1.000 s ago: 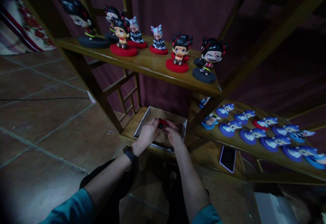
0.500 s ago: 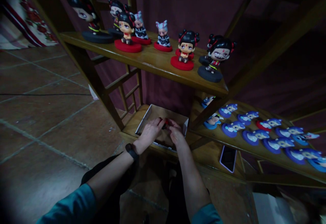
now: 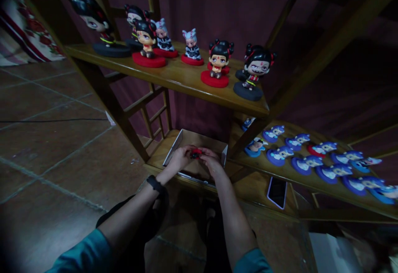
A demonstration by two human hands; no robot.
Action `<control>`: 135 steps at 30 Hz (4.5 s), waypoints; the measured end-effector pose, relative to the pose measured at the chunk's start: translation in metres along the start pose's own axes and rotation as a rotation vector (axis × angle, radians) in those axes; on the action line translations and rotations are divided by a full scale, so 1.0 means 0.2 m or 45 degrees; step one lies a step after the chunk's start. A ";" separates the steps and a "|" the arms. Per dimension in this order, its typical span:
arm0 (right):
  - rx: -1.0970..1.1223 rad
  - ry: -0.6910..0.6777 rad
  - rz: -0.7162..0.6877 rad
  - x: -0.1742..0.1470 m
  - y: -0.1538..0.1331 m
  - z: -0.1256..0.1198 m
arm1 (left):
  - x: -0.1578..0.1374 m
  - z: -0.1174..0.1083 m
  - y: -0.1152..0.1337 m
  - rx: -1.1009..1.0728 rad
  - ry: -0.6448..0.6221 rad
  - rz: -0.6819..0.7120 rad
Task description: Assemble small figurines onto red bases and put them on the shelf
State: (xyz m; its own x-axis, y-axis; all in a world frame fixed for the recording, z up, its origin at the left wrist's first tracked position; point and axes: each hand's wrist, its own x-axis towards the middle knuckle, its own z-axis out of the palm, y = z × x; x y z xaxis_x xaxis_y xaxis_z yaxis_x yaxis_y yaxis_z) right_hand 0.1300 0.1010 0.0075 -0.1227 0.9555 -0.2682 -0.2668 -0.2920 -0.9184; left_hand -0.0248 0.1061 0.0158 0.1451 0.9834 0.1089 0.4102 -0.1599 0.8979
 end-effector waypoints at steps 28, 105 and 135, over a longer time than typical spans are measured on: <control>-0.177 0.020 -0.184 -0.01 -0.02 0.05 | 0.03 -0.01 -0.06 -1.295 -0.210 -0.793; 0.015 -0.021 -0.051 -0.08 0.00 0.06 | 0.00 -0.01 -0.04 -1.198 -0.084 -0.715; 0.258 -0.003 -0.028 -0.22 0.04 0.07 | -0.27 0.05 0.12 -1.166 0.015 -0.433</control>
State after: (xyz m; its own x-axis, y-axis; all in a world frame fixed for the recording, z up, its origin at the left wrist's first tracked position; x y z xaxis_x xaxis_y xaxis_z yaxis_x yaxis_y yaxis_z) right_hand 0.1209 0.0551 0.0158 -0.1169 0.9618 -0.2475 -0.4565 -0.2734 -0.8467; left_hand -0.0139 0.0493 0.0268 0.1371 0.9664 -0.2175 -0.4305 0.2559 0.8656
